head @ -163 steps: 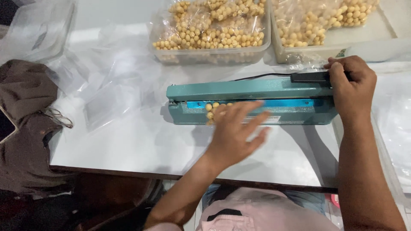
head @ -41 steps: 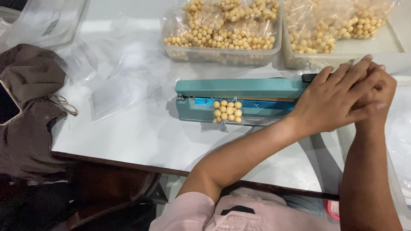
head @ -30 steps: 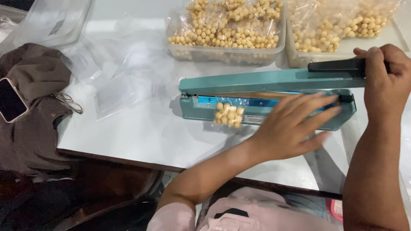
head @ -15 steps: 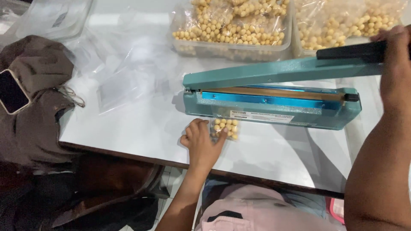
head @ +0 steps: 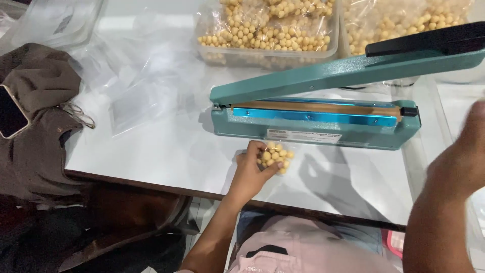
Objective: Sealing small plastic bags containing snacks using a manual impulse heat sealer.
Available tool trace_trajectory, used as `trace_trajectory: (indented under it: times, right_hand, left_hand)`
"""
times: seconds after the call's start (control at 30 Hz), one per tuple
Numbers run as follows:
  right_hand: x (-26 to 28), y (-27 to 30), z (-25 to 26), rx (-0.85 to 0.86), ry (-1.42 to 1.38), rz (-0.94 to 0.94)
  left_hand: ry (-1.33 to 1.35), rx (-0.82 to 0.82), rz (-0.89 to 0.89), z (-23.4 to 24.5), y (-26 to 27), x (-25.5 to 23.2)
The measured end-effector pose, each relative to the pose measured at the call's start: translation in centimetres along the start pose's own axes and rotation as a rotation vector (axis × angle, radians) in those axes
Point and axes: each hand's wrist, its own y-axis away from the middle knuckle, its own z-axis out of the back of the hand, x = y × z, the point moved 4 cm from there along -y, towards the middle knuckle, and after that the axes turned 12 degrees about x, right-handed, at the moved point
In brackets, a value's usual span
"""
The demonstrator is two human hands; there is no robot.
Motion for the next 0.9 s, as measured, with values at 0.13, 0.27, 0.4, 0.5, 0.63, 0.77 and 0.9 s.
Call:
trace_trajectory:
  times: [0.13, 0.27, 0.4, 0.5, 0.63, 0.77, 0.9]
  right_hand:
    - [12.6, -2.6, -6.1, -0.005, -0.172, 0.064]
    - [13.5, -1.5, -9.7, 0.305, -0.528, -0.301]
    - [14.2, -1.5, -11.2, 0.462, -0.651, -0.497]
    - [14.2, -2.1, -11.5, 0.422, -0.644, -0.505]
    - [14.2, -2.8, -11.1, 0.378, -0.617, -0.544]
    - [14.2, -3.1, -10.9, 0.36, -0.664, -0.521]
    - [14.5, -3.2, -10.9, 0.363, -0.679, -0.502]
  left_hand:
    - [0.136, 0.065, -0.181, -0.9, 0.2, -2.0]
    - [0.389, 0.119, -0.406, -1.4, 0.7, -5.6]
    - [0.471, 0.156, -0.527, -3.1, 0.5, -7.0]
    - [0.467, 0.198, -0.569, -3.9, -0.1, -7.7]
    - [0.417, 0.182, -0.589, -4.0, -0.1, -8.7]
    - [0.296, -0.012, -0.681, -2.4, -0.7, -10.3]
    - [0.339, -0.049, -0.755, -2.5, -1.5, -10.7]
